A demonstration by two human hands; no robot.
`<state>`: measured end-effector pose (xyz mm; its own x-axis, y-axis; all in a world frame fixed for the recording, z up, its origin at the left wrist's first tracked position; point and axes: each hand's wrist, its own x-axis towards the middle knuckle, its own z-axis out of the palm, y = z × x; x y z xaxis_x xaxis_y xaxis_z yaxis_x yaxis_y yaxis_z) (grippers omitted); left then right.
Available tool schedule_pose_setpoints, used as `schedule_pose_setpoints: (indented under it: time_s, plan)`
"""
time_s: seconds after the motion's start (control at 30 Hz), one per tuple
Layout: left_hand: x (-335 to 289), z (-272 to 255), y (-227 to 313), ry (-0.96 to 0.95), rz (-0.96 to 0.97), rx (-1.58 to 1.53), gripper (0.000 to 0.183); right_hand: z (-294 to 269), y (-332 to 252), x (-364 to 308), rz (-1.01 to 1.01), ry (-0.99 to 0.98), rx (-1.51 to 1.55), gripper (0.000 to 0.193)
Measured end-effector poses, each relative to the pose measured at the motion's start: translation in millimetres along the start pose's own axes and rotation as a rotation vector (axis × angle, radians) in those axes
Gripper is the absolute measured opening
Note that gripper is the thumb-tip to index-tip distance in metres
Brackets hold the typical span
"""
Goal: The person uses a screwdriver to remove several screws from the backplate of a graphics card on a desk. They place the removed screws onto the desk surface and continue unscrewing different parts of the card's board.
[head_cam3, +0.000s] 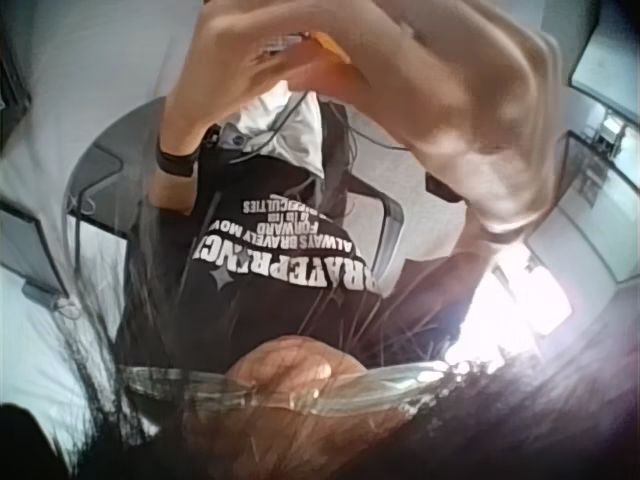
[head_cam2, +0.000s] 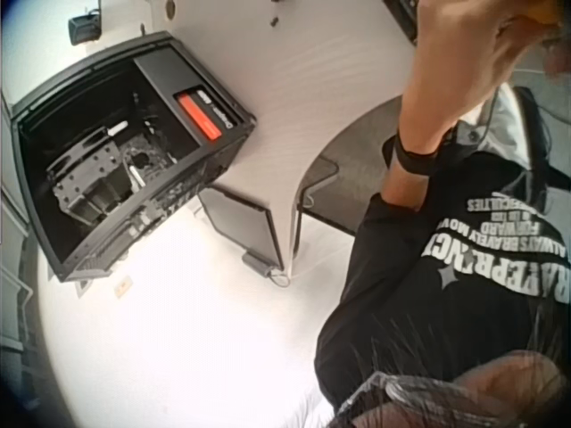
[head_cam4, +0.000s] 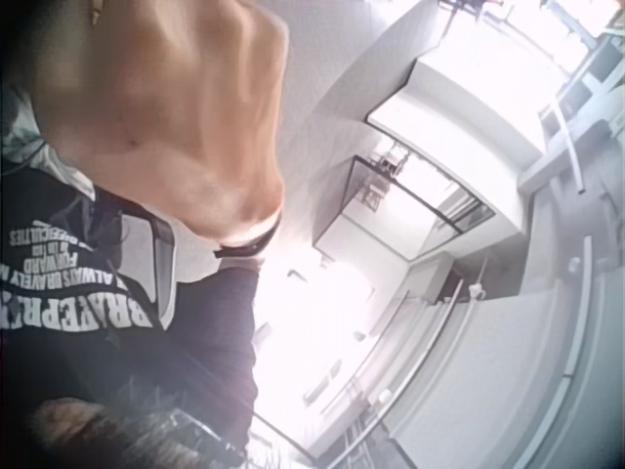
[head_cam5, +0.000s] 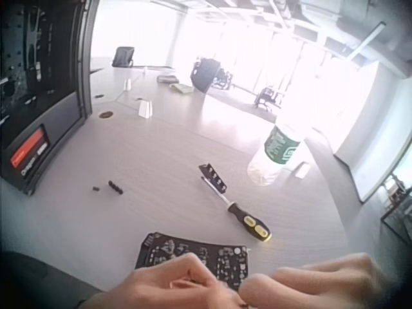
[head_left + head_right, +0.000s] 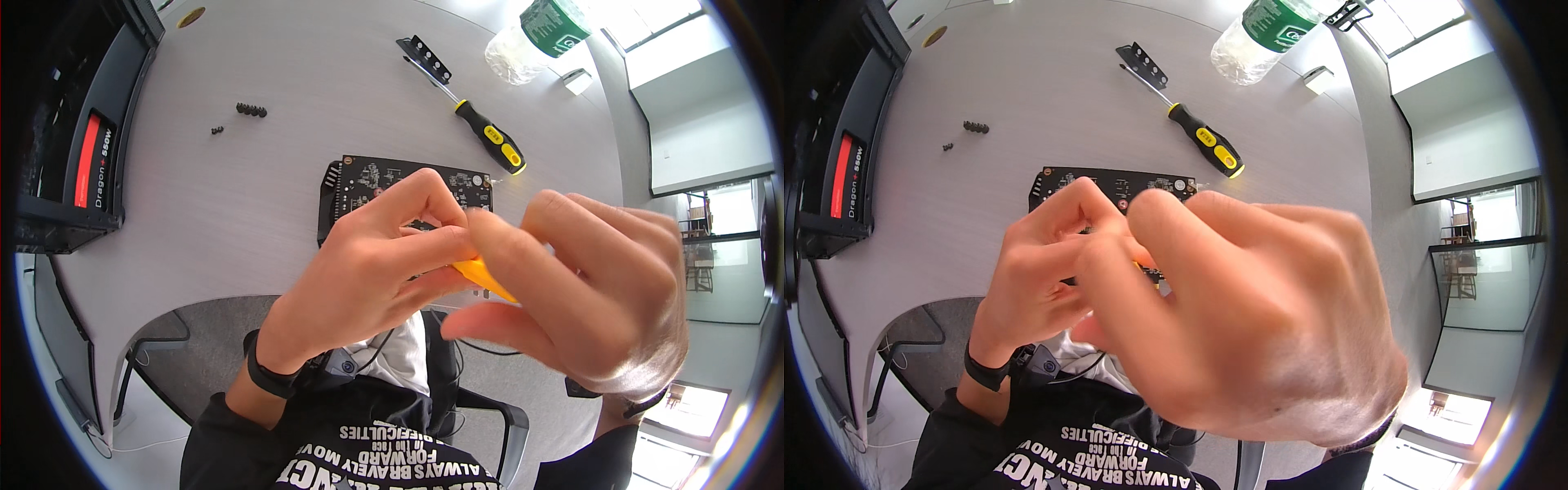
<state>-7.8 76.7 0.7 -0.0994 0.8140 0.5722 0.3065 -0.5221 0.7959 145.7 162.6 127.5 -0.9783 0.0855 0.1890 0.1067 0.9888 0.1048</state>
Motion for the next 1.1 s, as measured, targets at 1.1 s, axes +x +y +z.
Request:
schedule_pose_setpoints:
  time_s: [1.1]
  plan:
    - [3.7,-13.9,9.5,-0.053,-0.003,0.144,0.026,-6.4,13.4,7.1,-0.090,0.116,0.145,0.034]
